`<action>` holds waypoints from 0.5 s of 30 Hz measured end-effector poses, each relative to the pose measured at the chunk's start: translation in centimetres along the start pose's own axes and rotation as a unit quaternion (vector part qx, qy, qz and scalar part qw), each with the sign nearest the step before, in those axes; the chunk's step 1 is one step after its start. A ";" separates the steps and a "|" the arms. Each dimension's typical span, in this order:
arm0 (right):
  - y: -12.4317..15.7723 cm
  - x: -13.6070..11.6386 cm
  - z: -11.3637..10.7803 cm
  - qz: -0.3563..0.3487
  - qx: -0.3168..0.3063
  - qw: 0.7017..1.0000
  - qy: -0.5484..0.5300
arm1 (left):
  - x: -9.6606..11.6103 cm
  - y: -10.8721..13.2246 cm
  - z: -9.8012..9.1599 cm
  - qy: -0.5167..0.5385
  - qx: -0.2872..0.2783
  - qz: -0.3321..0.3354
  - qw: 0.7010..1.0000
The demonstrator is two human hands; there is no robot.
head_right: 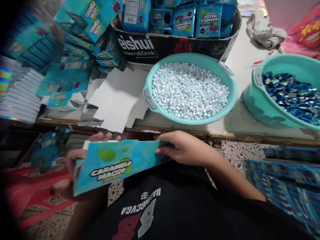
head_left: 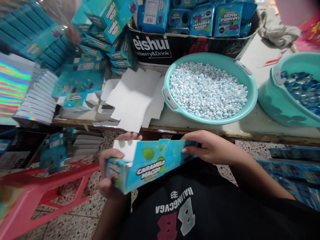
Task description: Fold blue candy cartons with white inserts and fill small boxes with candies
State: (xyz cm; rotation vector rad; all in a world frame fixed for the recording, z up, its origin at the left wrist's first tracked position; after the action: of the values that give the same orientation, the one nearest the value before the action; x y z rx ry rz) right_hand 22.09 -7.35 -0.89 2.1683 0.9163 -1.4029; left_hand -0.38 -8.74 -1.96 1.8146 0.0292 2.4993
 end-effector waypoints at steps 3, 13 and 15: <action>0.8 0.8 -0.4 0.024 0.007 0.998 0.050 | 0.9 1.0 1.3 -0.068 -0.056 0.016 0.996; 2.2 0.0 -0.3 -0.055 0.007 0.977 0.207 | 4.0 5.3 2.1 -0.567 -0.247 0.196 0.761; 2.4 -0.3 0.1 -0.068 -0.011 0.968 0.243 | 2.7 6.6 3.2 -0.561 -0.295 0.155 0.758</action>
State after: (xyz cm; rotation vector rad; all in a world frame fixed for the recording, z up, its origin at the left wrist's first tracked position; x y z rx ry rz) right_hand 23.64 -9.18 -0.74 2.5242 1.2604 -0.9156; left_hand 1.62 -15.23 1.86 2.6796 -1.0124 0.8735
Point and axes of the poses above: each hand's wrist, its own y-axis away from the middle knuckle, its own z-axis out of the palm, x = y × z, the point moved 8 cm from there along -y, towards the middle knuckle, and after that the axes turned 14 degrees about -z, right-handed, at the moved point
